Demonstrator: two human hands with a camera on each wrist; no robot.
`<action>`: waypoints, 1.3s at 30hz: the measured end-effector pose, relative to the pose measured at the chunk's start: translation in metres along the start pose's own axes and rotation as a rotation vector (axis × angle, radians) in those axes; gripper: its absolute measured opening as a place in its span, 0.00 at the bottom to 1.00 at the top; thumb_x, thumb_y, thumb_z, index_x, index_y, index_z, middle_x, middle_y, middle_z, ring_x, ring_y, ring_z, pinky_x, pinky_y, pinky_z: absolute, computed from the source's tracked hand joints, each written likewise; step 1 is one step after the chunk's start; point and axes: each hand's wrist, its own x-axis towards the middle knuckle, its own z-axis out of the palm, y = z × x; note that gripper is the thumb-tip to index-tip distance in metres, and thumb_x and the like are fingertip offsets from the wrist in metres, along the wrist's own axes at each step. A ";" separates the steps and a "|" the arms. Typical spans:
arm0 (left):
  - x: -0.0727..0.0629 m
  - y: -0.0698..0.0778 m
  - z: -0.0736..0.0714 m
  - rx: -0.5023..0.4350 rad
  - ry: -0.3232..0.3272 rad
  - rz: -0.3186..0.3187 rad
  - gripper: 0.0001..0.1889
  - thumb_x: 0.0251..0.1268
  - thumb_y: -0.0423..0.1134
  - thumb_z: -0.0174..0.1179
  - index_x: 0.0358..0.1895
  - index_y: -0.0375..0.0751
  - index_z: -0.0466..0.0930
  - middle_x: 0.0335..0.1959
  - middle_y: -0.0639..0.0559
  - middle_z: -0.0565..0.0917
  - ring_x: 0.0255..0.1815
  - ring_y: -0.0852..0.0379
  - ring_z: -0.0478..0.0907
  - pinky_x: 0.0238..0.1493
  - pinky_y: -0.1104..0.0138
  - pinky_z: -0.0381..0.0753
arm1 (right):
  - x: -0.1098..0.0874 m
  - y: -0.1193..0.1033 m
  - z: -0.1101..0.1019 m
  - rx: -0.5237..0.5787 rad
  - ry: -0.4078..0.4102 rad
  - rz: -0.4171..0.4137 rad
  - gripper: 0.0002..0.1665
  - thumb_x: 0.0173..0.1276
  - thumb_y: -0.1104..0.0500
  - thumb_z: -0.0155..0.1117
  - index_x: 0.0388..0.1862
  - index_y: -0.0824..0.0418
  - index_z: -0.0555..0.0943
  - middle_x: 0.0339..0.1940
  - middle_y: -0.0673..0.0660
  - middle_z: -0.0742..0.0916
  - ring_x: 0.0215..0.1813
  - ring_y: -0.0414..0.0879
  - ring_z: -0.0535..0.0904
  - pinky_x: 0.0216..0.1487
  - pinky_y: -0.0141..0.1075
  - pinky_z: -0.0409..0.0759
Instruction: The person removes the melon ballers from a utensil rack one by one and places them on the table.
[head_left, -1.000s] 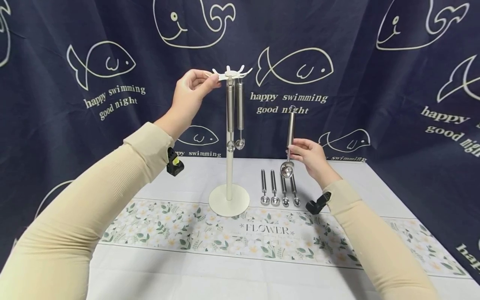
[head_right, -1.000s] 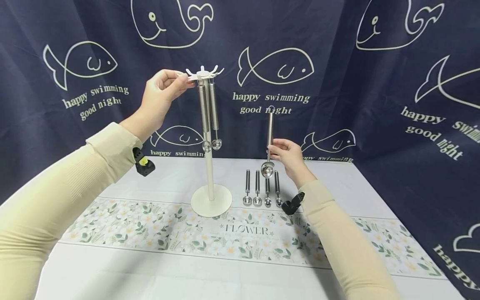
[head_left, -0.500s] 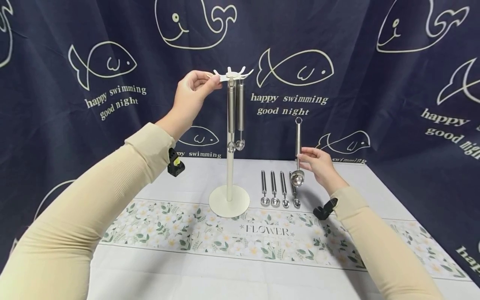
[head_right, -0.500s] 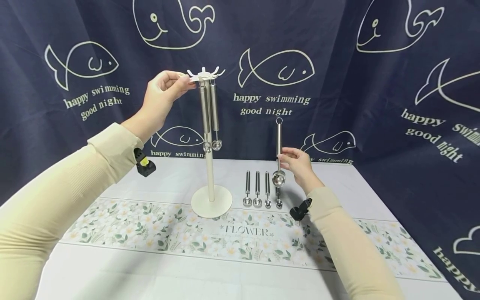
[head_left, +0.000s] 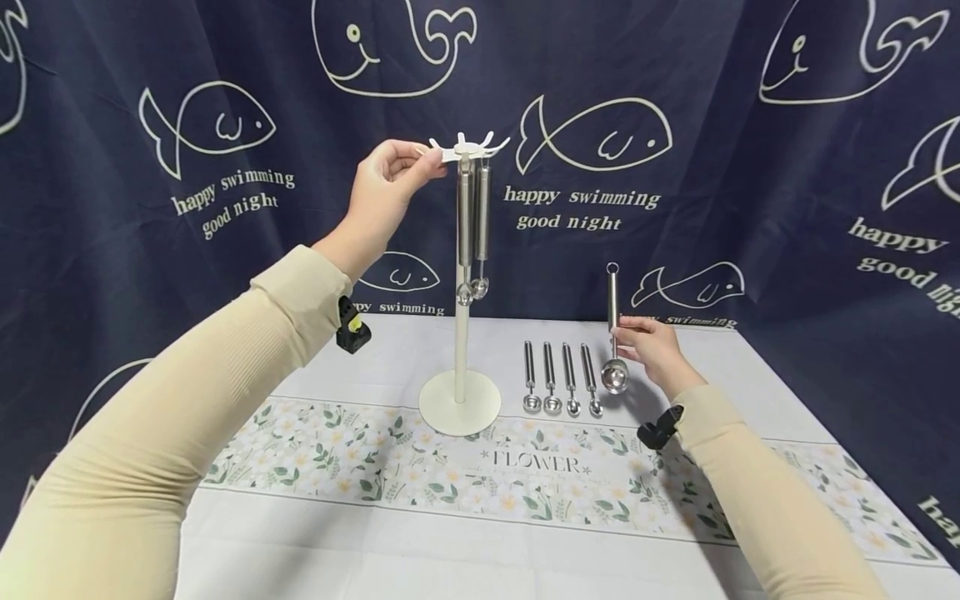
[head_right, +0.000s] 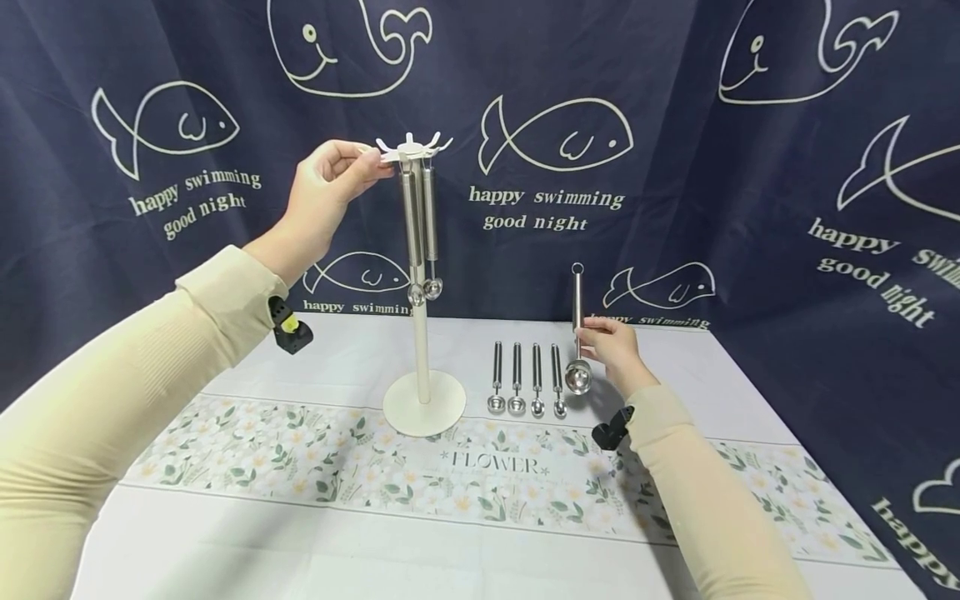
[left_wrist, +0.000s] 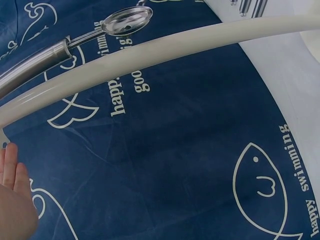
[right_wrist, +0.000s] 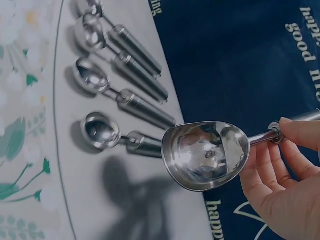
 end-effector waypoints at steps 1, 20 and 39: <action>0.000 0.000 0.000 0.001 0.000 0.000 0.07 0.63 0.37 0.65 0.39 0.42 0.76 0.37 0.49 0.84 0.48 0.51 0.84 0.62 0.71 0.75 | 0.000 0.002 -0.001 -0.005 0.004 0.005 0.20 0.68 0.68 0.60 0.58 0.70 0.72 0.26 0.40 0.84 0.32 0.34 0.83 0.40 0.28 0.85; 0.000 0.001 0.000 -0.009 0.001 0.005 0.07 0.63 0.37 0.65 0.38 0.42 0.75 0.37 0.50 0.84 0.46 0.53 0.85 0.63 0.71 0.75 | 0.010 0.036 -0.011 -0.147 0.031 0.131 0.30 0.68 0.65 0.60 0.66 0.75 0.65 0.25 0.41 0.83 0.32 0.33 0.82 0.44 0.30 0.85; -0.001 -0.001 0.001 -0.014 0.002 0.000 0.07 0.64 0.36 0.64 0.39 0.42 0.75 0.37 0.50 0.84 0.46 0.53 0.84 0.62 0.71 0.75 | 0.018 0.055 -0.015 -0.144 0.026 0.263 0.22 0.67 0.67 0.60 0.59 0.73 0.71 0.19 0.44 0.82 0.25 0.34 0.79 0.32 0.26 0.82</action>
